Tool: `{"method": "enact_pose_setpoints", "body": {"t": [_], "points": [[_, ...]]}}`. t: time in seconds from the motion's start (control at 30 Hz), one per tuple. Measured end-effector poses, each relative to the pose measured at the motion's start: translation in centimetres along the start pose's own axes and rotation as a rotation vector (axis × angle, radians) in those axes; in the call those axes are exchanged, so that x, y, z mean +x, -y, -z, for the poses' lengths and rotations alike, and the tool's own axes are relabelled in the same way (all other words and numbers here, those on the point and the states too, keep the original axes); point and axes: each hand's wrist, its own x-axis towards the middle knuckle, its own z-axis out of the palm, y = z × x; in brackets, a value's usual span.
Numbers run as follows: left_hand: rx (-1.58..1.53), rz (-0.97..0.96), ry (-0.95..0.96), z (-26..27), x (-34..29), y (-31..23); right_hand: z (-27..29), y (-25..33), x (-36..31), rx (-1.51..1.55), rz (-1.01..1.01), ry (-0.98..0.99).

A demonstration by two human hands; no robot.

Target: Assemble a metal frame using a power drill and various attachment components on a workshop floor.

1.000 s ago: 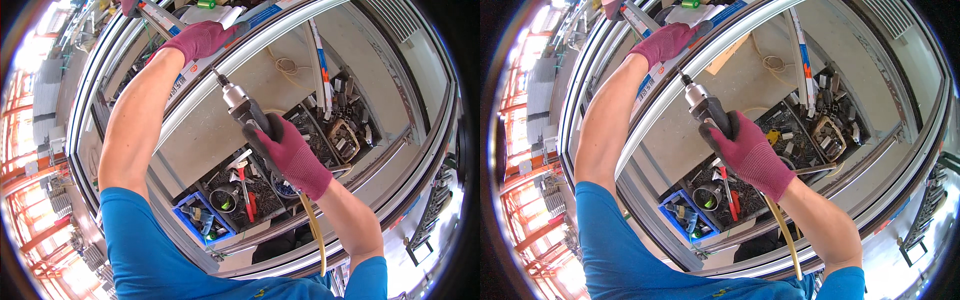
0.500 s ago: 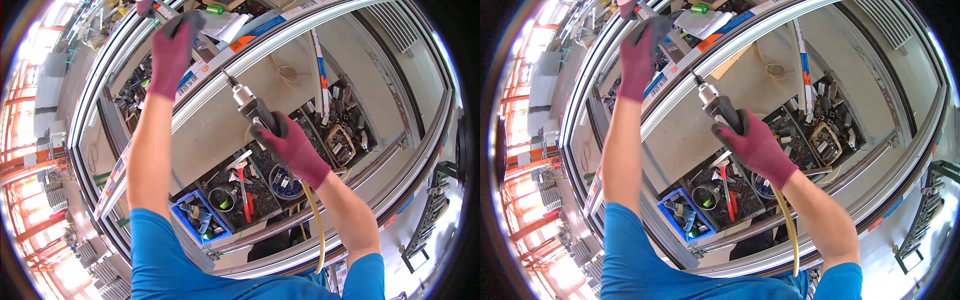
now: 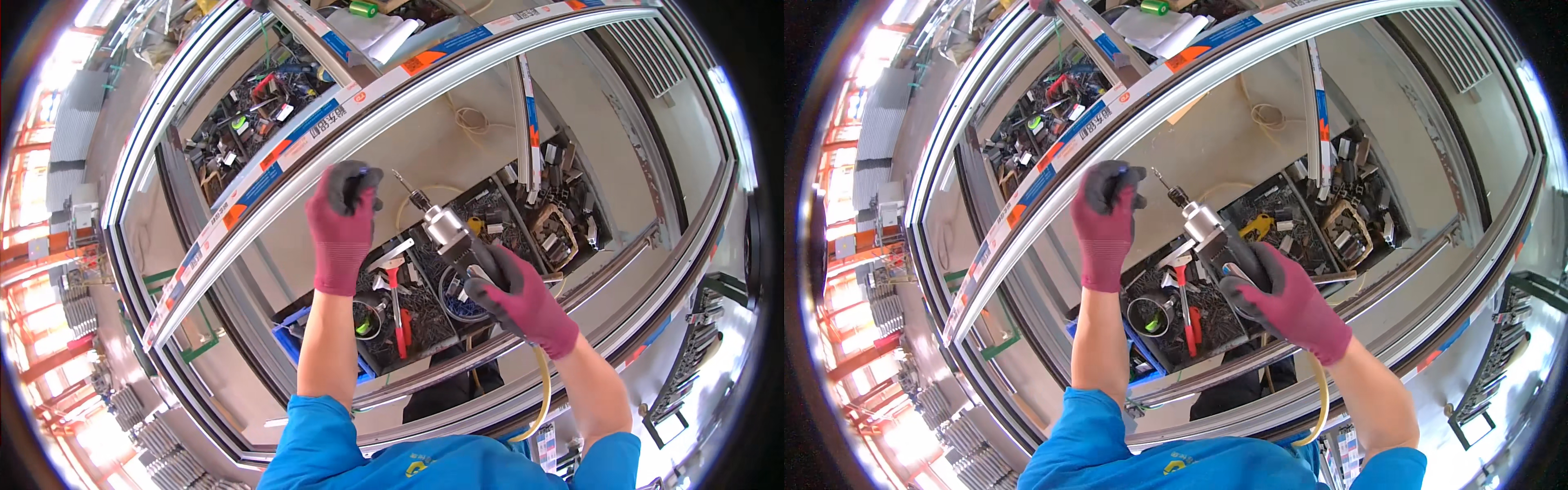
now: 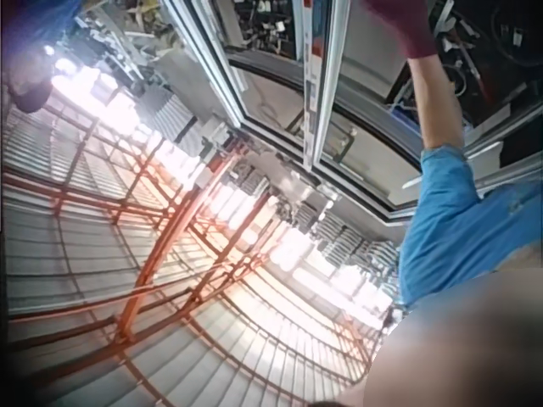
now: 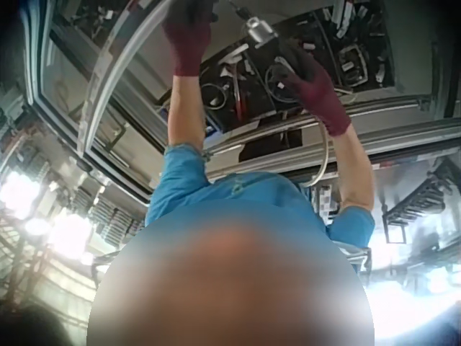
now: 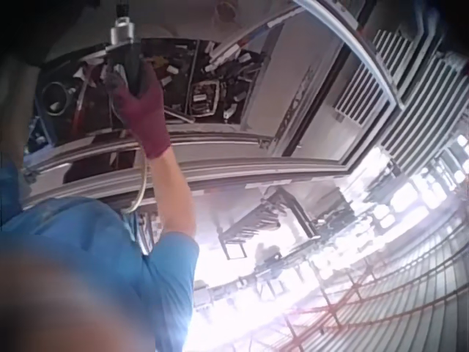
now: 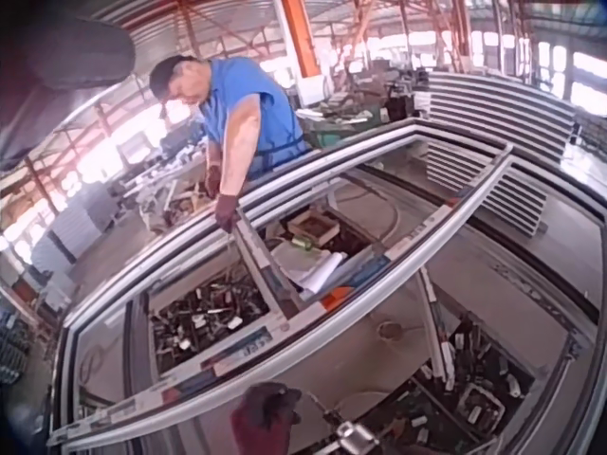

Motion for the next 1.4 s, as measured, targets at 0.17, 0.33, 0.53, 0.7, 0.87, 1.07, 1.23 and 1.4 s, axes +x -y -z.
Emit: {"method": "enact_pose_setpoints", "body": {"t": [0.17,0.33,0.53,0.7,0.87,1.07,1.23,1.4], "points": [[-0.053,-0.028,0.044,-1.1,-0.3,0.4,0.3,2.3,-1.9,-0.061,-0.107,0.047],[-0.004,-0.12,0.056,-1.3,-0.2,1.2,0.5,2.7,-2.0,-0.116,-0.096,0.064],[0.052,-0.179,0.08,-1.0,-0.1,0.8,0.5,2.9,-2.1,-0.049,-0.163,0.094],[0.047,-0.146,0.089,-0.8,-0.2,0.5,0.6,2.8,-1.8,-0.011,-0.119,0.069],[0.199,-0.301,0.107,-0.4,0.2,0.6,0.7,2.2,-1.3,-0.146,-0.061,0.062],[0.46,-0.475,0.187,-0.1,0.8,1.4,1.0,2.6,-0.7,-0.333,-0.031,0.024],[0.589,-0.515,0.241,-1.1,2.1,1.1,1.3,1.4,0.5,-0.484,0.113,-0.042],[0.606,-0.557,0.317,-4.0,3.7,2.2,0.1,0.6,2.9,-0.27,0.113,-0.133]]}}
